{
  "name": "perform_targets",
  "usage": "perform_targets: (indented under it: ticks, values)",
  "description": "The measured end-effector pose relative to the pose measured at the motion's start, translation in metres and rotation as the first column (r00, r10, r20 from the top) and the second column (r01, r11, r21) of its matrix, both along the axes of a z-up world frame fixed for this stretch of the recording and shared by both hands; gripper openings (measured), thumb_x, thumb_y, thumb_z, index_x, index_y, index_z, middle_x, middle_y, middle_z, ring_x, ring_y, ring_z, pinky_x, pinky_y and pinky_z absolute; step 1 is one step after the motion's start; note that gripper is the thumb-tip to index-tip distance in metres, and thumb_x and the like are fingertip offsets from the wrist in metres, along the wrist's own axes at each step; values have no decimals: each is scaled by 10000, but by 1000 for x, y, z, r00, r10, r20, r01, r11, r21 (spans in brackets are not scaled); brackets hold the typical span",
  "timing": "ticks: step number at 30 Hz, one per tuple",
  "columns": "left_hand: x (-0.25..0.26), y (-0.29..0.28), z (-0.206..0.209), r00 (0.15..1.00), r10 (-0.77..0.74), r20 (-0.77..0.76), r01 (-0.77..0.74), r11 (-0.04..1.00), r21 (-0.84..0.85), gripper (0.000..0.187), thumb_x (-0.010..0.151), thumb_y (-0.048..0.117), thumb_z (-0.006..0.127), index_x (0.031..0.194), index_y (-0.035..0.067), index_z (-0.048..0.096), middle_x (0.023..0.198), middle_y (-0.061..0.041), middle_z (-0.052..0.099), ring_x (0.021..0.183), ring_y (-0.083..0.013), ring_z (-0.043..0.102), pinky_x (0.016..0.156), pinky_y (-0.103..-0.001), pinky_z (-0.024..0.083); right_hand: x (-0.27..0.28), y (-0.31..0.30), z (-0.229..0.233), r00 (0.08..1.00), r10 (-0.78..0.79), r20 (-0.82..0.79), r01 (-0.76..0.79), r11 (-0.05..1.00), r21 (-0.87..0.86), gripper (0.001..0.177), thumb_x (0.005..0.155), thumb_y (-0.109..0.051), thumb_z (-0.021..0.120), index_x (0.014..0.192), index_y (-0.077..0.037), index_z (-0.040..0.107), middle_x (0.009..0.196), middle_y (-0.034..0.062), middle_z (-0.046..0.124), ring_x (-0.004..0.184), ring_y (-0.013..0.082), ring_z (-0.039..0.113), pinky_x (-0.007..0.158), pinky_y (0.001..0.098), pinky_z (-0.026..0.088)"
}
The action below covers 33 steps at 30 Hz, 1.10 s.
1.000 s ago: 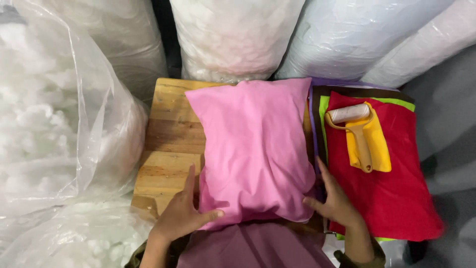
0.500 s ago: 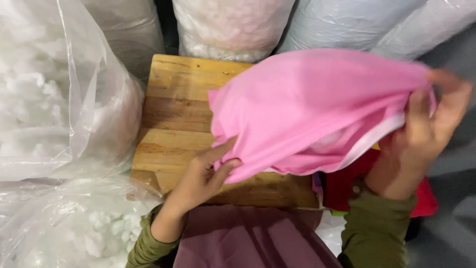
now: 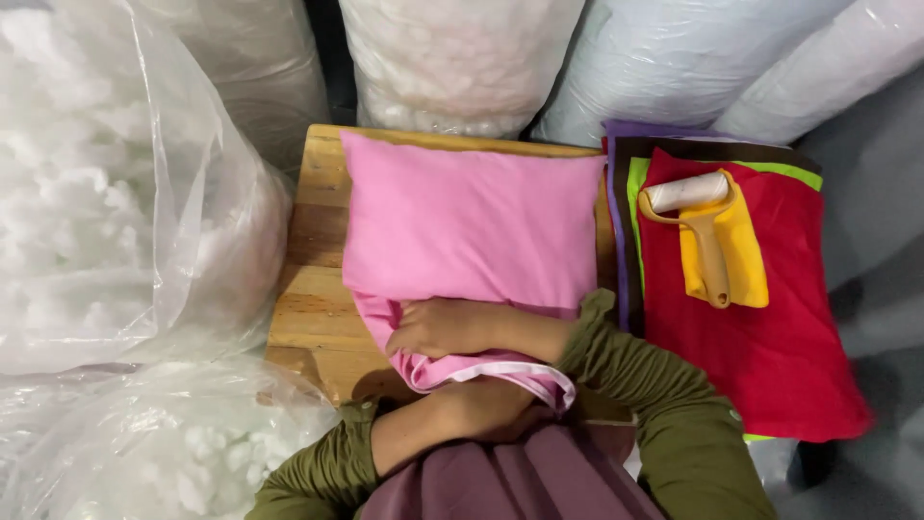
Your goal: Stuffing a pink pillowcase with white fiberfill, zipping it shut, cleaning it with a lint roller, and placing it in a plastic bag.
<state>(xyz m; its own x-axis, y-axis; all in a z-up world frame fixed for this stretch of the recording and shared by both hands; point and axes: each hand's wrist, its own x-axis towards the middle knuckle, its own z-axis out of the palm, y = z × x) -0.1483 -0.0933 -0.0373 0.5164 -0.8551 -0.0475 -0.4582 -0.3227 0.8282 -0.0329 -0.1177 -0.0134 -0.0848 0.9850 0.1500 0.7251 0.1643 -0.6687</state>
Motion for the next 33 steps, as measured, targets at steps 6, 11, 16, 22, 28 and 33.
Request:
perform_targets:
  ticks: [6,11,16,22,28,33]
  values:
    - [14,47,142,995,-98,-23,96,992,-83,716,991,363,498,1522,-86,327,1457,-377,480,1233,-507,557,1003,-494,463,11,-49,86,964,-254,-80,263,955,135,393,999,-161,693,1375,-122,584,1092,54,686,919,190,672,856,358,607]
    - [74,72,153,886,395,242,-175,768,-616,530,998,324,594,1423,9,565,1110,-208,711,1066,-419,660,939,-514,575,41,-85,106,656,-732,187,592,652,473,465,975,-353,673,1311,-33,644,1298,228,615,1263,469,556,1152,664,352]
    - [158,84,35,518,615,595,-715,693,-94,754,970,619,525,1592,207,410,1611,-173,395,1455,-502,326,1143,-635,290,65,-85,19,444,-760,475,803,572,164,476,928,-366,658,1359,-165,626,1575,136,426,1502,431,259,1167,709,150]
    - [151,74,45,345,717,606,-828,537,-164,658,1024,549,440,1601,236,395,1651,-150,332,1526,-469,209,1169,-704,122,71,-105,32,257,-873,415,867,398,301,550,974,-448,613,1496,-292,542,1580,63,427,1510,387,297,1175,663,148]
    - [164,89,19,402,698,592,-860,511,-18,742,957,631,498,1589,250,422,1665,-150,326,1541,-460,184,1137,-771,82,93,-114,16,336,-856,394,893,422,155,528,979,-448,600,1483,-293,554,1568,96,431,1490,414,304,1146,674,223]
    - [163,141,33,198,830,521,-954,286,-92,777,933,536,590,1599,176,415,1625,-221,342,1487,-497,253,1115,-742,219,111,-162,-12,-43,-971,236,909,60,413,483,1014,-394,638,1445,-177,621,1355,148,545,1239,390,562,1047,519,417]
